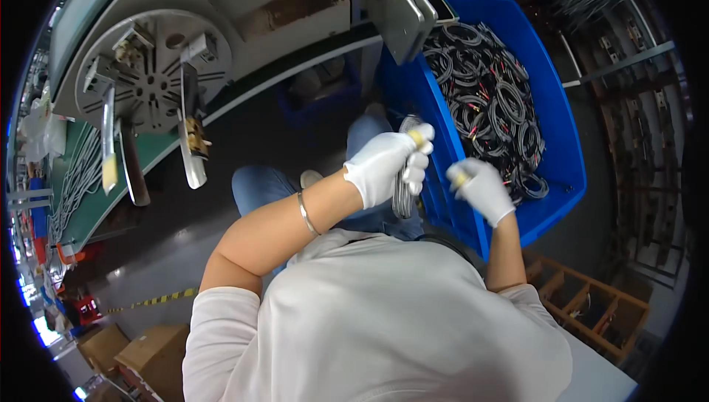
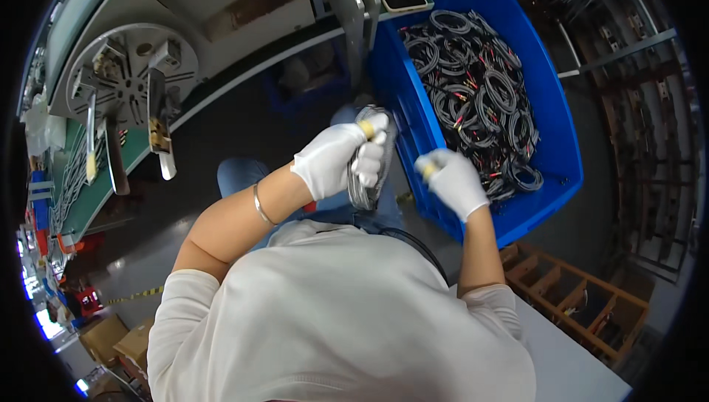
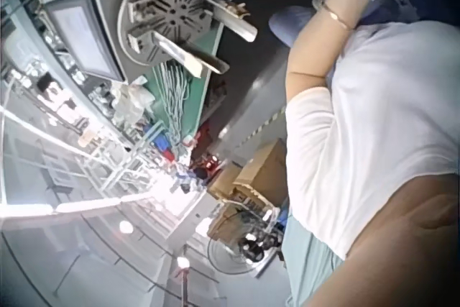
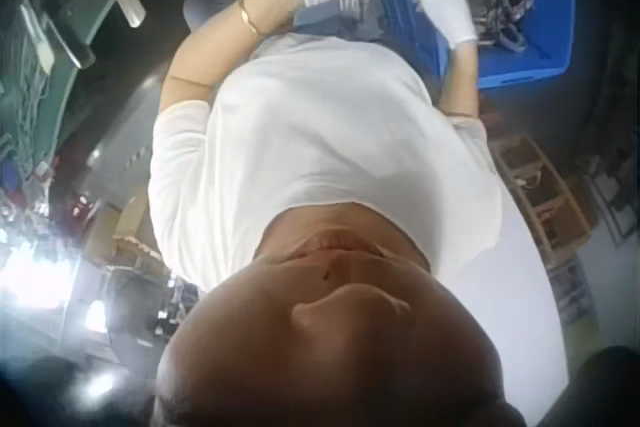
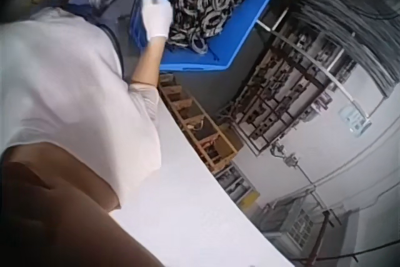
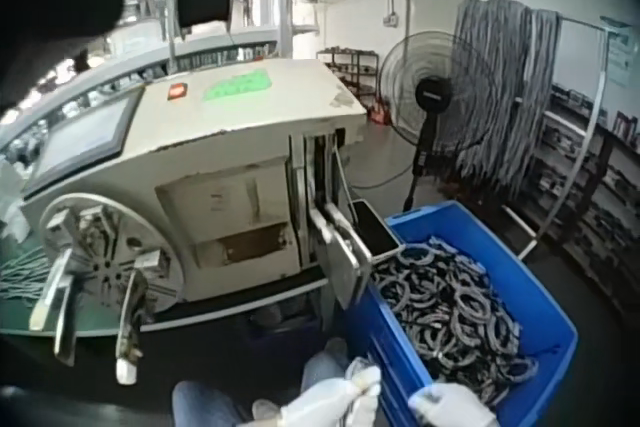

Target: The recorder uses a machine to wind long electrical cables into tight coils and then stores them in a collection bin.

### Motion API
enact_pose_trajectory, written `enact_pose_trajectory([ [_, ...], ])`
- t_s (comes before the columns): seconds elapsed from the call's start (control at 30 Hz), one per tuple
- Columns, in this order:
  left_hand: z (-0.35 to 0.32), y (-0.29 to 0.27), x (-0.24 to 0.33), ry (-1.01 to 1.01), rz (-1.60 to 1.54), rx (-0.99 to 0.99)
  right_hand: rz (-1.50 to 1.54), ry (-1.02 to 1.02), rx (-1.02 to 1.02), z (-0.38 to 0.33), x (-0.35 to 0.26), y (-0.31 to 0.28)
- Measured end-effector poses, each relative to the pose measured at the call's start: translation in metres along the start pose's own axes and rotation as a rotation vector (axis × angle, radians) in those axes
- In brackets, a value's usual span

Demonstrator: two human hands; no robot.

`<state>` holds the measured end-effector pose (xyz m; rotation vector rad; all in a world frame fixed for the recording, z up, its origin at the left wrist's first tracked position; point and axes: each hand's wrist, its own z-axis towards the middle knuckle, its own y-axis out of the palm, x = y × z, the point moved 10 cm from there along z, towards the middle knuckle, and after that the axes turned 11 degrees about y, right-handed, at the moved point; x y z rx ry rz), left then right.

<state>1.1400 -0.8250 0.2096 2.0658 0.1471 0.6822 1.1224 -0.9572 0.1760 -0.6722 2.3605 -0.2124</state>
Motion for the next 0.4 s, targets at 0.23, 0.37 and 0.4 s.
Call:
enact_pose_trajectory([
  [0.23, -0.009, -0.022, 0.027, 0.407, -0.606, 0.454, -0.013, -0.551, 0.185, -0.018, -0.083, 0.04],
  [0.37, -0.052, -0.054, 0.07, 0.547, 0.443, 0.362, 0.149, -0.258, -0.029, 0.002, -0.081, 0.043],
  [0.4, -0.07, -0.065, 0.094, 0.778, 0.935, 0.49, 0.228, -0.155, -0.102, 0.001, -0.082, 0.043],
])
